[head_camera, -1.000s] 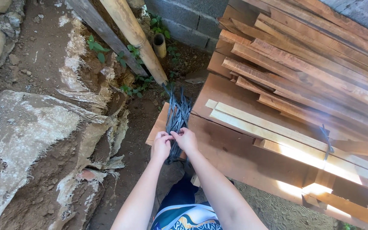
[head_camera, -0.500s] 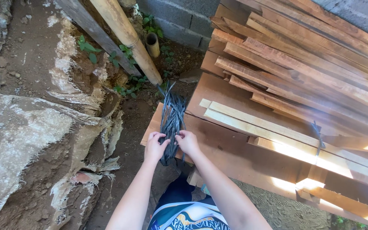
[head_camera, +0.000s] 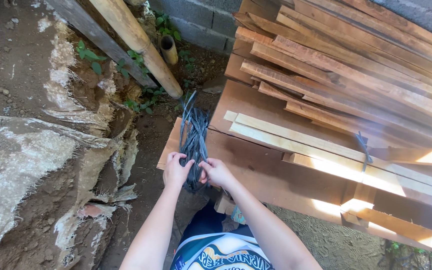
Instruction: Bundling thin wooden strips using plastic ties.
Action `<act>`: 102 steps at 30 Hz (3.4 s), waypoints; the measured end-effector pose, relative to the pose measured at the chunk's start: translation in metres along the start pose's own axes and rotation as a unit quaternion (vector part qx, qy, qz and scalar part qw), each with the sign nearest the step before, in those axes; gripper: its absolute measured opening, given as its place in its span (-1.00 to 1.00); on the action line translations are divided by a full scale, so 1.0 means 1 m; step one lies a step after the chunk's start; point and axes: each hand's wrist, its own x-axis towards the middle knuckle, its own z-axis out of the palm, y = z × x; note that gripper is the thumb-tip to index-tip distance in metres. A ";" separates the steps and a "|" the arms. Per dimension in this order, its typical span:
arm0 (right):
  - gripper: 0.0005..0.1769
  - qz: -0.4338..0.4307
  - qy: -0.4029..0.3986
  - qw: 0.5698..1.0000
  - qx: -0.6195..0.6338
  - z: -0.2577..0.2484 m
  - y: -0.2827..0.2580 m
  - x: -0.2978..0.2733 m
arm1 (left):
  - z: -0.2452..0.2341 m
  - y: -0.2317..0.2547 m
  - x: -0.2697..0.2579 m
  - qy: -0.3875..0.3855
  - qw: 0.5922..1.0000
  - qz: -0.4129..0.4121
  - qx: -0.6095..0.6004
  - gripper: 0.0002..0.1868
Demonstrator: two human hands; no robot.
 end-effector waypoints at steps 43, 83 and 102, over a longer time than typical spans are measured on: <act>-0.78 -0.143 -0.091 0.978 -0.123 -0.275 -0.012 -0.104 | 0.141 0.031 -0.052 0.263 0.941 0.015 0.213 -0.48; -0.74 -0.189 0.322 0.926 0.062 -0.587 0.100 -0.375 | 0.312 0.324 -0.228 -0.005 0.902 0.412 0.130 -0.65; -0.77 -0.154 0.505 0.806 -0.267 -0.892 0.266 -0.331 | 0.539 0.667 -0.336 -0.199 0.813 0.399 0.374 -0.18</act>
